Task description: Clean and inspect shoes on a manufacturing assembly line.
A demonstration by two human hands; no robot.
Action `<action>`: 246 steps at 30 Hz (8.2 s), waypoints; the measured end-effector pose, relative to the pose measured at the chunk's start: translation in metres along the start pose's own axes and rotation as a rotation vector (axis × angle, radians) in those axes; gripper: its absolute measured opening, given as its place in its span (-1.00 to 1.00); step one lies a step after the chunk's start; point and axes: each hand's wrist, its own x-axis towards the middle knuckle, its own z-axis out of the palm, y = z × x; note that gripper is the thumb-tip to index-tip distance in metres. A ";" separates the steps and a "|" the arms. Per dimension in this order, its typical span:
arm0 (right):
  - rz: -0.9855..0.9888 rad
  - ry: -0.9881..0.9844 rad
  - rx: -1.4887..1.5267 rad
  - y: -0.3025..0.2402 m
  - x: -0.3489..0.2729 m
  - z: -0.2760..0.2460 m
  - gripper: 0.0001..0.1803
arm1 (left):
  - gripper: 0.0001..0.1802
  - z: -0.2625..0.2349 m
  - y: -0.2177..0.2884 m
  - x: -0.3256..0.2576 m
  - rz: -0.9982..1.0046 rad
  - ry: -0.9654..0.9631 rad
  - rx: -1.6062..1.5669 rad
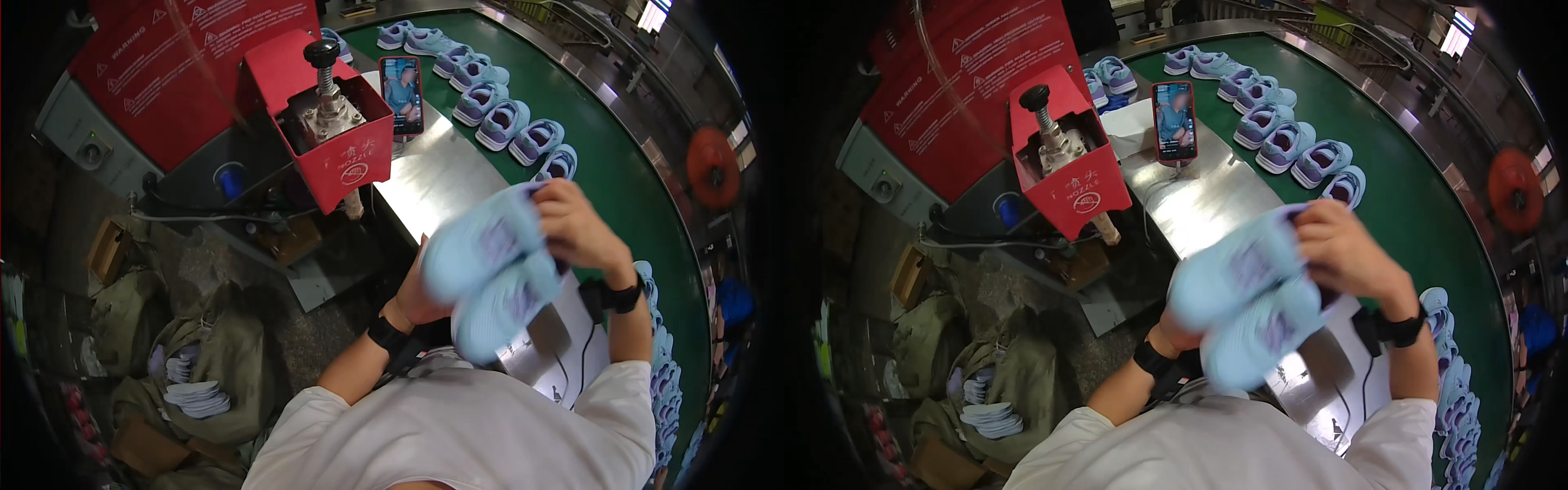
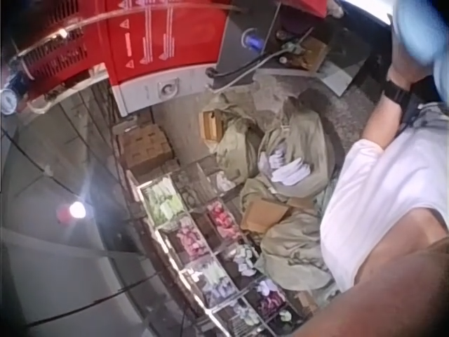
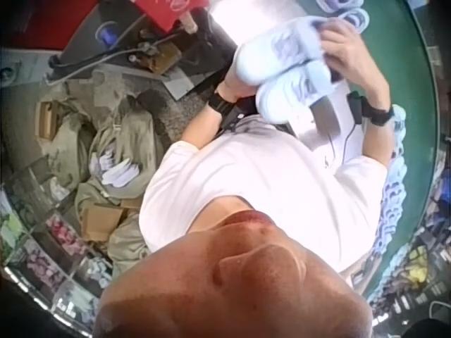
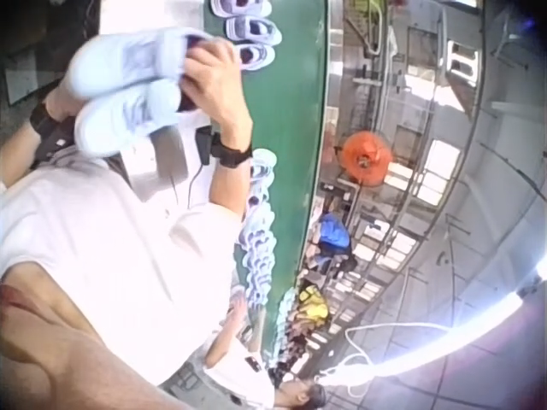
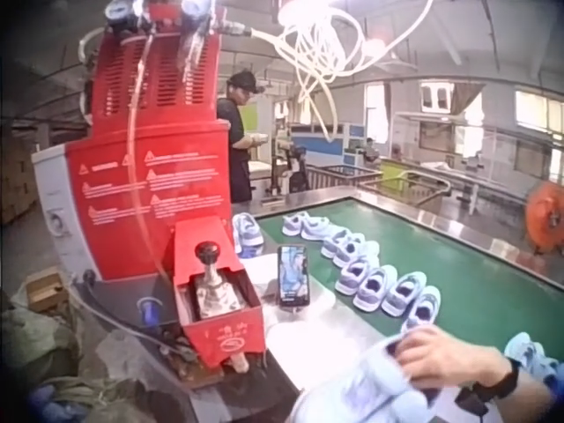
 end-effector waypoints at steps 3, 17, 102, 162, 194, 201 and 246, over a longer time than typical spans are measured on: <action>-0.294 -0.037 -0.051 -0.039 0.051 0.028 -0.70 | -0.02 0.001 -0.018 -0.025 -0.098 0.241 -0.687; 0.125 0.020 0.477 -0.048 0.086 0.081 -0.62 | -0.01 -0.063 0.005 -0.064 0.205 0.516 -0.542; 1.442 0.112 -0.219 0.164 -0.111 0.101 -0.46 | -0.23 -0.029 -0.033 -0.010 -0.239 0.237 -0.557; -0.406 0.025 -0.073 -0.047 0.082 0.034 -0.82 | -0.05 0.002 -0.001 -0.047 0.143 0.094 -1.350; 0.122 0.276 0.541 -0.060 0.106 0.102 -0.64 | -0.20 -0.041 0.004 -0.087 0.382 0.418 -0.885; 0.098 0.223 0.708 -0.084 0.098 0.164 -0.58 | -0.33 -0.058 -0.018 -0.130 0.474 0.738 -0.806; 1.586 0.441 -0.572 0.054 -0.265 0.069 -0.65 | -0.20 -0.040 -0.028 -0.006 -0.379 0.178 -0.640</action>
